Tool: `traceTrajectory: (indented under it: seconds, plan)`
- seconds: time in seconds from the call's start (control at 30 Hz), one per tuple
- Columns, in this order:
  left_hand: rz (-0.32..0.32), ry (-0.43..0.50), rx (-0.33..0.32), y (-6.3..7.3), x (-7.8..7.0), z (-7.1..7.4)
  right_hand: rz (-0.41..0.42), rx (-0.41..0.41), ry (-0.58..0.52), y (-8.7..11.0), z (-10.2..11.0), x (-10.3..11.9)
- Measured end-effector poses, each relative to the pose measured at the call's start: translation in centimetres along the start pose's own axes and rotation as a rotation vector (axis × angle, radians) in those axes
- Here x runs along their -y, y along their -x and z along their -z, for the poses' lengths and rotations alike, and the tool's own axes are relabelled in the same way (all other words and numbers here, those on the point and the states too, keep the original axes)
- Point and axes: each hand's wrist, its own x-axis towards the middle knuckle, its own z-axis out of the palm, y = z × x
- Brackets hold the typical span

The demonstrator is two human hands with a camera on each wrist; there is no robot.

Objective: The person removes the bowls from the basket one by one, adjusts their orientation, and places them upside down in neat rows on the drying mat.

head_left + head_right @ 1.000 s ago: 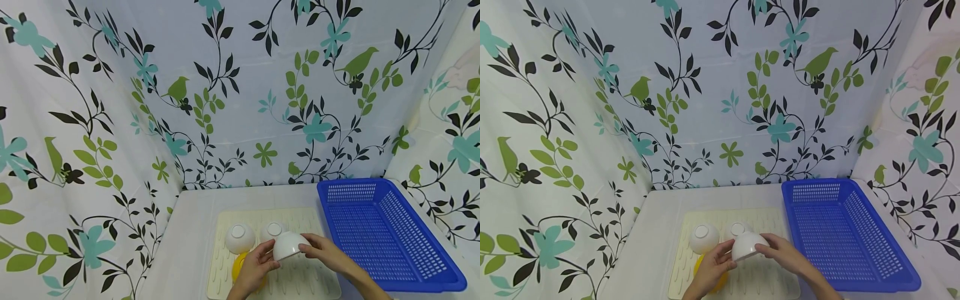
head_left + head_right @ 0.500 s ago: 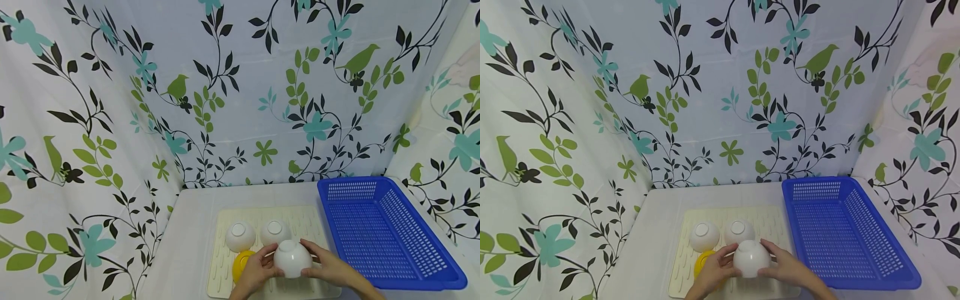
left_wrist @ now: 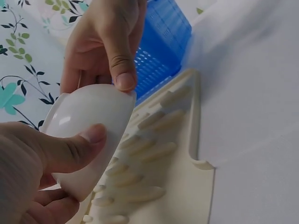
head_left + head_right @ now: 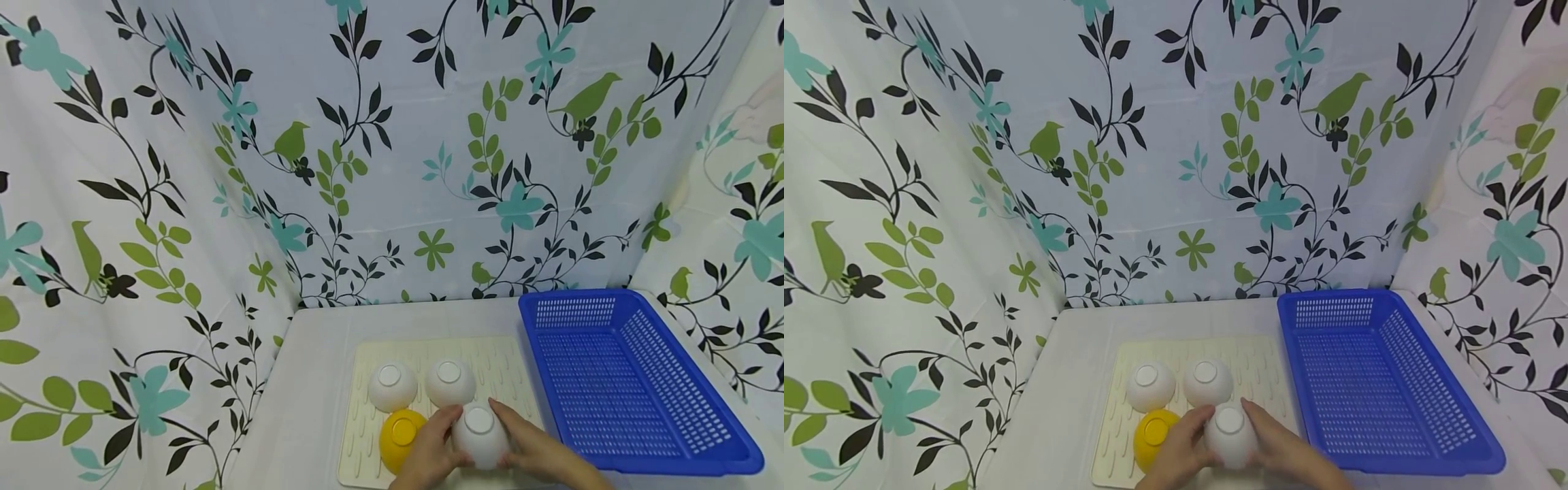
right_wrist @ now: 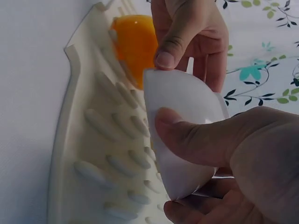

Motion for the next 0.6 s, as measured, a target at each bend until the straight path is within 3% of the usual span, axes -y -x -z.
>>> traceTrajectory:
  seconds: [0.23,0.43,0.6]
  plan:
    - [-0.073,-0.281,-0.023,-0.3,0.4,-1.3,0.063,-0.086,0.134,-0.2,-1.2,-1.3]
    - [-0.086,-0.313,-0.019,-0.2,0.6,-1.5,0.149,-0.152,0.198,0.0,-2.1,-2.5]
    - [-0.066,-0.318,-0.020,-0.3,1.0,-1.7,0.150,-0.173,0.193,-0.1,-2.6,-2.9]
